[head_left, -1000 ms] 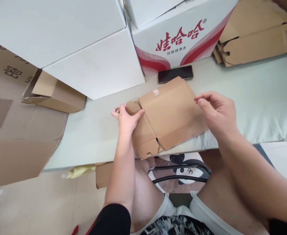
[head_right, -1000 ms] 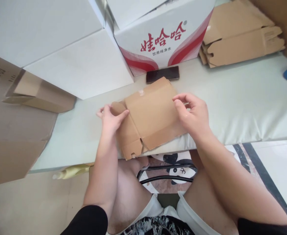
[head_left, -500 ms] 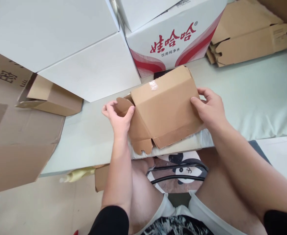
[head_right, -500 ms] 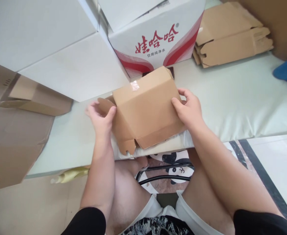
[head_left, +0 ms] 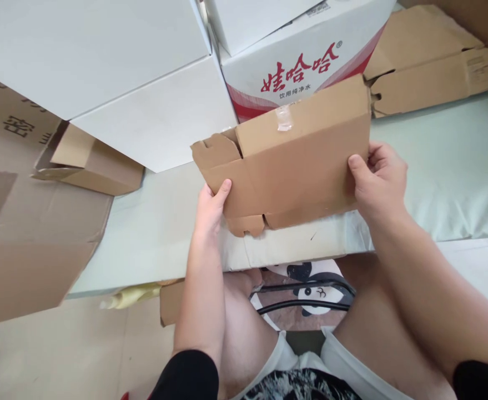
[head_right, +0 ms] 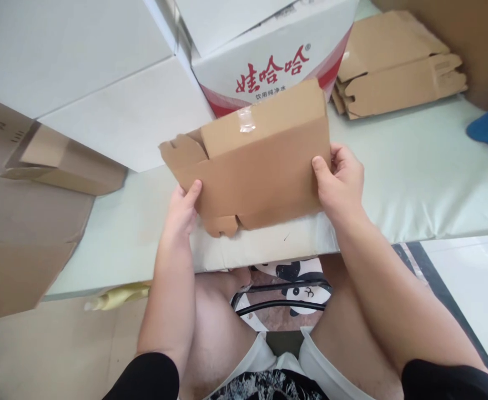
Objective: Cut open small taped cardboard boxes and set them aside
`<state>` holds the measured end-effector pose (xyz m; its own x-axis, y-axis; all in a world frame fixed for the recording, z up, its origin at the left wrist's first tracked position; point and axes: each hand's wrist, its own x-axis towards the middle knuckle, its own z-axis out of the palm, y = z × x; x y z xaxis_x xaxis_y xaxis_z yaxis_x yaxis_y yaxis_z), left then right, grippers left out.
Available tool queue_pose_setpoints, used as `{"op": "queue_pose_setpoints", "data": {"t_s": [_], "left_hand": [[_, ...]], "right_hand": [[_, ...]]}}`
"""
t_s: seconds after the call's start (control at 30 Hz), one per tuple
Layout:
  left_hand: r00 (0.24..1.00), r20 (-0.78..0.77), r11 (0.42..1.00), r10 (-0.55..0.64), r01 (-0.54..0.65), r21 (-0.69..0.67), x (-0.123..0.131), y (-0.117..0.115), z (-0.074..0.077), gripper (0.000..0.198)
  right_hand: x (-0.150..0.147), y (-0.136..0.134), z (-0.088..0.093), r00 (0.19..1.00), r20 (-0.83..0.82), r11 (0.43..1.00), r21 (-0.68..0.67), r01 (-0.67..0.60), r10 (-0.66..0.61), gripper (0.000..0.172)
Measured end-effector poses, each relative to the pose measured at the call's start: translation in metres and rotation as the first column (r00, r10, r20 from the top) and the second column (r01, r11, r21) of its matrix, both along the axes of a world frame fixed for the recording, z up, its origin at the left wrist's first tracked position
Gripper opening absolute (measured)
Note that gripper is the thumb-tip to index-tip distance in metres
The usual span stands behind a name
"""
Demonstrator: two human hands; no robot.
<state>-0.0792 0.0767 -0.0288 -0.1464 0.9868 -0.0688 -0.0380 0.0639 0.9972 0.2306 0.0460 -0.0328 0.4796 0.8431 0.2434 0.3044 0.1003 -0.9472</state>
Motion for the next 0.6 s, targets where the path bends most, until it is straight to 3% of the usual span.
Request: {"op": "queue_pose_setpoints", "data": {"t_s": [0.1,0.17,0.27,0.33,0.47,0.6], "left_hand": [[0.993,-0.008,0.993,0.121,-0.121,0.003,0.0,-0.001,0.002,0.066],[0.971,-0.025,0.97,0.239,-0.237,0.058,-0.003,0.0,0.005,0.065],[0.933,-0.029,0.915,0.359,-0.345,0.209,-0.01,0.003,0.012,0.066],[0.911,-0.018,0.872,0.413,-0.389,0.297,-0.015,0.005,0.015,0.067],[0.862,0.053,0.806,0.505,-0.492,0.329,-0.021,0.01,0.014,0.071],[0.85,0.096,0.803,0.518,-0.522,0.287,-0.021,0.013,0.009,0.068]], "right_hand": [[-0.008,-0.001,-0.005,0.997,-0.014,0.992,-0.101,-0.071,0.07,0.019],[-0.014,-0.003,-0.006,0.982,-0.108,0.979,-0.121,-0.166,0.154,0.026],[-0.016,-0.007,0.0,0.896,-0.32,0.937,-0.059,-0.343,0.308,0.044],[-0.013,-0.01,0.007,0.82,-0.394,0.881,-0.051,-0.47,0.415,0.053],[-0.008,-0.012,0.015,0.742,-0.342,0.747,-0.149,-0.648,0.576,0.054],[-0.007,-0.013,0.015,0.723,-0.268,0.696,-0.204,-0.688,0.637,0.056]]}}
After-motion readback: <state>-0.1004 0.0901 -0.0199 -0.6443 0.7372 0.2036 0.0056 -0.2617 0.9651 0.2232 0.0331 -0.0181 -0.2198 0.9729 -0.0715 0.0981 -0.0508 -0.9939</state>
